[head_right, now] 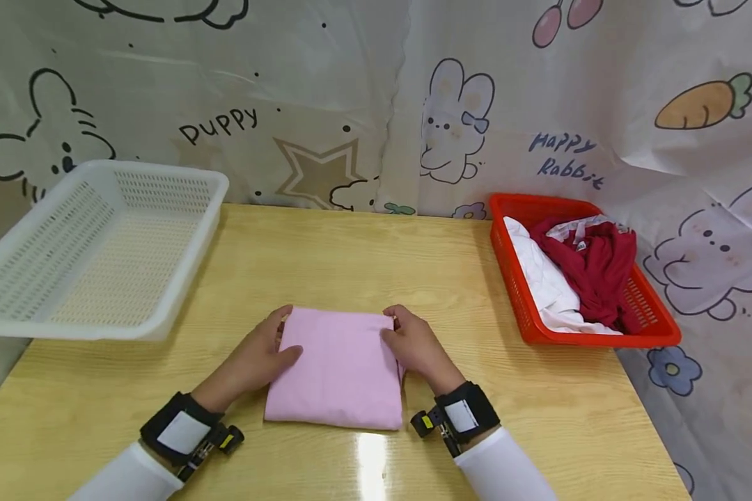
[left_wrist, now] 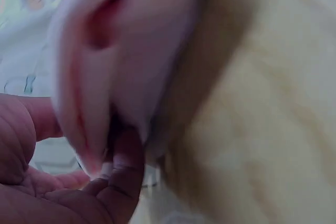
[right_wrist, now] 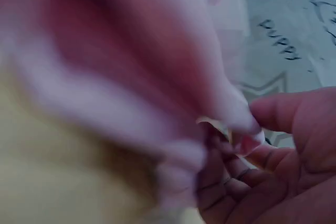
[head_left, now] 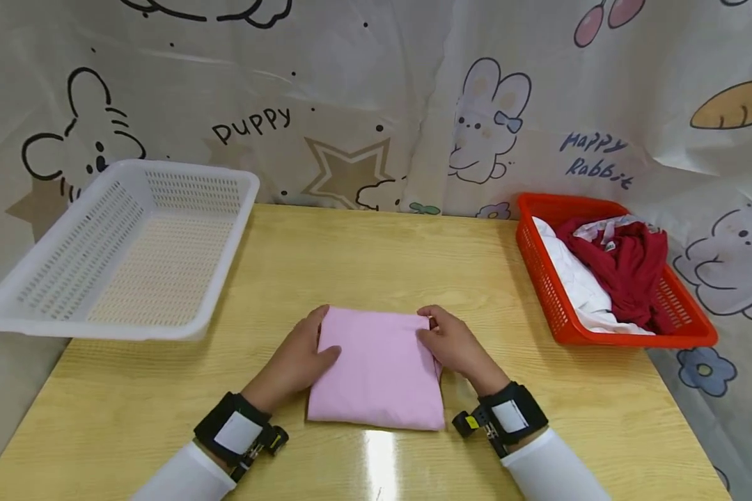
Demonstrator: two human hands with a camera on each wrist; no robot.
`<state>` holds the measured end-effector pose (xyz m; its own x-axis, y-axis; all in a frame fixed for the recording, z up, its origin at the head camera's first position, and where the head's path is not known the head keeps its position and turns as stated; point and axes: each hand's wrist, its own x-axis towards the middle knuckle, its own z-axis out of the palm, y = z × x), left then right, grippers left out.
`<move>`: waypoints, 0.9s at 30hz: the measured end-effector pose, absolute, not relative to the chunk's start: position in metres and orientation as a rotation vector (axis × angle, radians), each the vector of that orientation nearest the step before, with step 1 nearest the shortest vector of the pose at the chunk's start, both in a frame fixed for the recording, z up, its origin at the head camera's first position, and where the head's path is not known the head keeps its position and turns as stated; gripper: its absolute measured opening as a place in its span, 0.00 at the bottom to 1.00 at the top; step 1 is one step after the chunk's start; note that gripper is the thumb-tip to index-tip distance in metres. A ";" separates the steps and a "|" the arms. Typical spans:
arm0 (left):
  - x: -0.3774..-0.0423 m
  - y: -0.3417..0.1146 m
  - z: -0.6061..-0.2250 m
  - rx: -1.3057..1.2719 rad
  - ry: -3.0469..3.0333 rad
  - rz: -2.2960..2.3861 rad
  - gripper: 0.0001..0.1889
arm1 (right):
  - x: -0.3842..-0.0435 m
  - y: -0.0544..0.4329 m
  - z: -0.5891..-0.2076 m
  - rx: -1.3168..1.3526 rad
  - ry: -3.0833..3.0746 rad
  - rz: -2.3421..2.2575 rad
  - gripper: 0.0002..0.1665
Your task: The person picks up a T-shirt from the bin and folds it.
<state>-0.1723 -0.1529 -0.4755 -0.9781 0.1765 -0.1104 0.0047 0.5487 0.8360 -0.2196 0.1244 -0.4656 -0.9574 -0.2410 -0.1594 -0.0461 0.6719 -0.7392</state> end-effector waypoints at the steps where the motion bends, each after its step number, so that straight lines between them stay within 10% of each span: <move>1: -0.170 -0.151 -0.474 0.200 2.688 1.341 0.39 | -0.215 0.125 -0.462 -0.265 2.726 -1.113 0.24; 12: -0.145 -0.143 -0.463 0.714 2.967 0.686 0.31 | -0.135 0.117 -0.451 -0.698 2.908 -0.656 0.31; 27: -0.244 -0.145 -0.475 0.721 2.818 0.369 0.40 | -0.251 0.095 -0.474 -0.515 2.855 -0.523 0.39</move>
